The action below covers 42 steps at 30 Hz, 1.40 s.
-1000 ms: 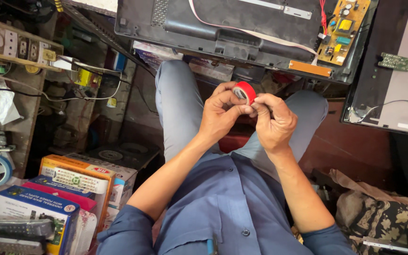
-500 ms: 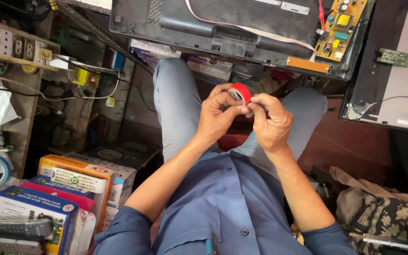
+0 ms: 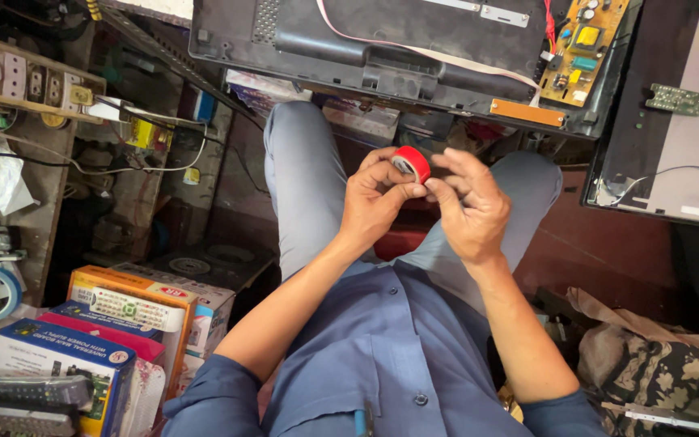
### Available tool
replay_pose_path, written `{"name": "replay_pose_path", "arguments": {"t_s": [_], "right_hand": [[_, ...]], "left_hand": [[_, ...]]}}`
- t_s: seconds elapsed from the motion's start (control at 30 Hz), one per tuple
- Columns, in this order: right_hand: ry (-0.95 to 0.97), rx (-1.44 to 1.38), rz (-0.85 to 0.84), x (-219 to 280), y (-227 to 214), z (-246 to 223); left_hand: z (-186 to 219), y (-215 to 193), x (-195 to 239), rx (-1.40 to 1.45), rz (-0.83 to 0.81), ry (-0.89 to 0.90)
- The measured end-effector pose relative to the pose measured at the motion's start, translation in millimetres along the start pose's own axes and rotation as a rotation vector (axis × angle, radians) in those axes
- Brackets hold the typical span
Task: The person strips the insulation from several wires using a wire stripper, then wraps the exposed ends with red electrical tape. They handle a circuit board and connect the taped wires to it within the open electronics chassis.
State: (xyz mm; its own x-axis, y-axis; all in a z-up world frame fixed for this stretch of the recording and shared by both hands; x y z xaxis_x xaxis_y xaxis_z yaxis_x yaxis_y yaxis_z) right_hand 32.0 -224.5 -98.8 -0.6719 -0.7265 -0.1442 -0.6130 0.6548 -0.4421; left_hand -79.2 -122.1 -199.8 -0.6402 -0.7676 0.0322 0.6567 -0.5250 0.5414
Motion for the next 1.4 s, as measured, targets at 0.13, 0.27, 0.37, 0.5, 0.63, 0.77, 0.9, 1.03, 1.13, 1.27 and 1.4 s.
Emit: {"name": "replay_pose_path", "arguments": {"t_s": [0.13, 0.27, 0.37, 0.5, 0.63, 0.77, 0.9, 1.03, 1.13, 1.27, 1.4], "right_hand": [[-0.393, 0.319, 0.03, 3, -10, -37], [-0.421, 0.381, -0.021, -1, -10, -43], [-0.499, 0.452, -0.046, -1, -8, -54], [-0.598, 0.537, -0.052, -2, -4, -66], [-0.609, 0.678, -0.103, -4, 6, -62], [-0.447, 0.502, -0.294, -12, 15, -38], [-0.34, 0.326, -0.263, -10, 12, -26], [-0.072, -0.046, -0.136, -10, 0, -7], [-0.305, 0.283, -0.08, -4, -4, -31], [-0.35, 0.33, -0.025, 0, -8, -37], [-0.384, 0.386, -0.037, 3, -3, -43]], "left_hand": [[8, 3, 4, -0.115, -0.047, 0.057], [11, 4, 4, -0.096, -0.05, 0.035], [11, 4, 4, -0.09, -0.051, -0.005], [25, 8, 3, -0.224, -0.093, 0.088], [23, 5, 0, -0.266, -0.093, 0.049], [17, 1, -1, -0.268, -0.075, 0.019], [20, 0, -1, -0.329, -0.095, 0.102], [12, -6, -4, -0.279, -0.06, 0.05], [9, -5, -2, -0.241, -0.066, 0.038], [1, -2, 1, -0.152, -0.069, -0.026], [9, -3, 2, -0.255, -0.077, 0.021]]}}
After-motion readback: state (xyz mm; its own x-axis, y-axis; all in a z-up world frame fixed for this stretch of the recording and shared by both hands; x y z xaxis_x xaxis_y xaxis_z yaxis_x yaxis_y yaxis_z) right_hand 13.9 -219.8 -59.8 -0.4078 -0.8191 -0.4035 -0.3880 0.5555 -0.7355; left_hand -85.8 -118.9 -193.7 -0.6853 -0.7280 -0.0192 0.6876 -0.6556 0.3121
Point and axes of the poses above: each hand's wrist, its own x-axis away from the middle knuckle, its own y-axis out of the palm, z = x × y, the point moved 10 cm from there along -x, towards the middle knuckle, and after that the axes turned 12 degrees about x, right-handed, at the moved point
